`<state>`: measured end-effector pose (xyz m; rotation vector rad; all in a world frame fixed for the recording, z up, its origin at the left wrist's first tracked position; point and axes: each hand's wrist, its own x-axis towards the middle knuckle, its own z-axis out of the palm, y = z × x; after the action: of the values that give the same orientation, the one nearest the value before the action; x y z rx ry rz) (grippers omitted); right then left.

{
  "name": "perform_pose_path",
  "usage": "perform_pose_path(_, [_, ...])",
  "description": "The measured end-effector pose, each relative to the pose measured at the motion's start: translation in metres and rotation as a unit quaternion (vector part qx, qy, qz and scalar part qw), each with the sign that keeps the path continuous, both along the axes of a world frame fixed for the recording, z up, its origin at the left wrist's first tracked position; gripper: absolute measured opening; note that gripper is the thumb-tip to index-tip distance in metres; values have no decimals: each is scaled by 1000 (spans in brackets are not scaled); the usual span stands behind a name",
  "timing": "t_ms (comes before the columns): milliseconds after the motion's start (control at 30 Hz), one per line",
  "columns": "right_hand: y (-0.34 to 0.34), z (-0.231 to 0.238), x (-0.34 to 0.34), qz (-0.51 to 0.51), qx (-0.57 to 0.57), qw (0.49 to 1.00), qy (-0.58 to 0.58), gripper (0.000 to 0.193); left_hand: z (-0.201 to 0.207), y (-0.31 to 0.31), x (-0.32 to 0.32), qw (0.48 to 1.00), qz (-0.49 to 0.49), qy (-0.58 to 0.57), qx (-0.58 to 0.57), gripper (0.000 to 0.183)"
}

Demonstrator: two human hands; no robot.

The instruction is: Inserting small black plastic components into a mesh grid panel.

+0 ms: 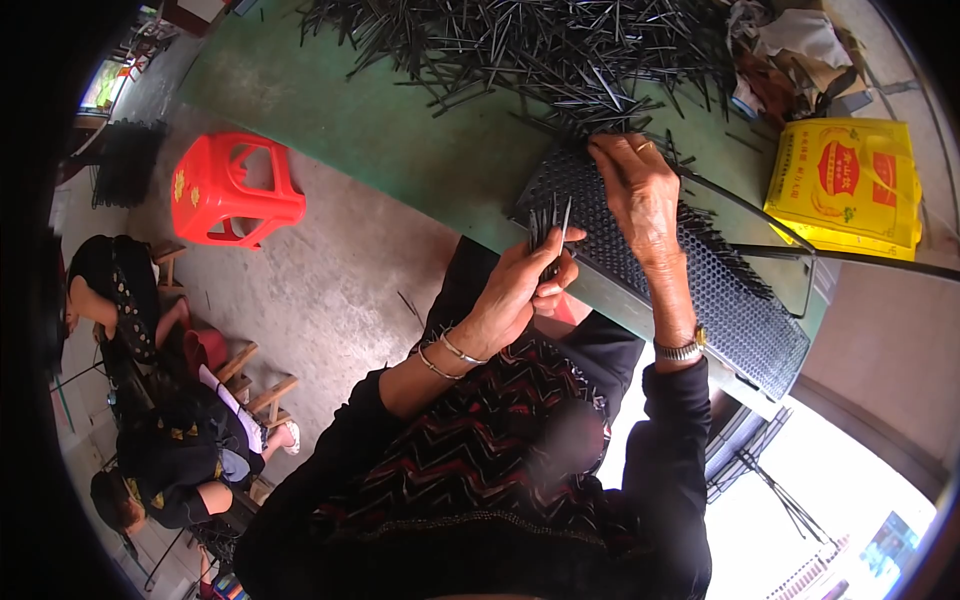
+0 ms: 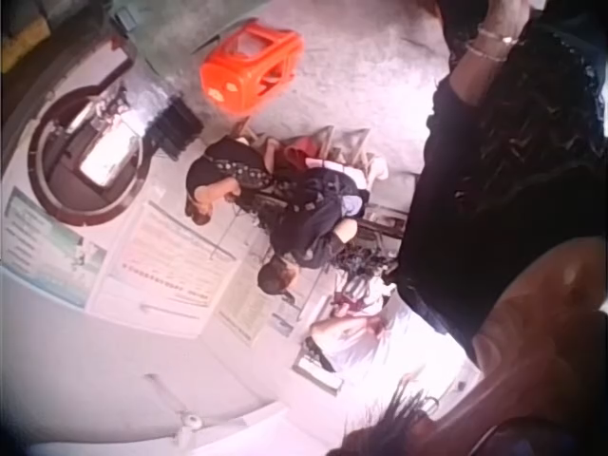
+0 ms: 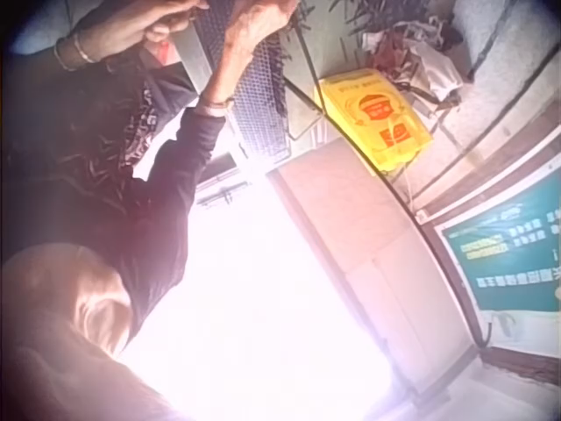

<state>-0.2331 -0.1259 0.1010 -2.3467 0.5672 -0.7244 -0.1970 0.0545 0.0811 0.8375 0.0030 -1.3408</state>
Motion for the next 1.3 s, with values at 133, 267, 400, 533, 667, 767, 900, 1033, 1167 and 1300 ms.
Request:
perform_pose_path(133, [-1,-4,2,-14,-183,983,28,19,-4,-2,-2,999,18,20,20,36])
perform_pose_path(267, [7,3,-1,-26,-245,968,41,26,-3,0,0,1000,11,8,10,35])
perform_pose_path(400, [16,16,-27,17,249,965,81,29,5,-3,-1,999,24,-27,25,37])
perform_pose_path(533, [25,12,-38,61,351,930,94,23,9,-3,-3,999,6,-38,29,38])
perform_pose_path(667, [24,19,-38,40,391,914,103,19,7,-5,-5,996,-8,-69,59,37])
perform_pose_path(767, [25,24,-39,44,390,914,101,18,5,-4,-4,993,-28,-89,67,39])
perform_pose_path(900, [23,21,-41,31,401,910,97,17,8,-3,-5,995,-17,-93,42,39])
perform_pose_path(1033, [19,18,-43,41,426,899,93,17,7,-3,-5,993,-4,-107,42,39])
perform_pose_path(1167, [16,14,-45,62,437,892,94,18,7,-2,-5,988,2,-141,63,37])
perform_pose_path(1300, [17,20,-44,59,446,887,103,16,5,-3,-6,989,21,-129,66,33])
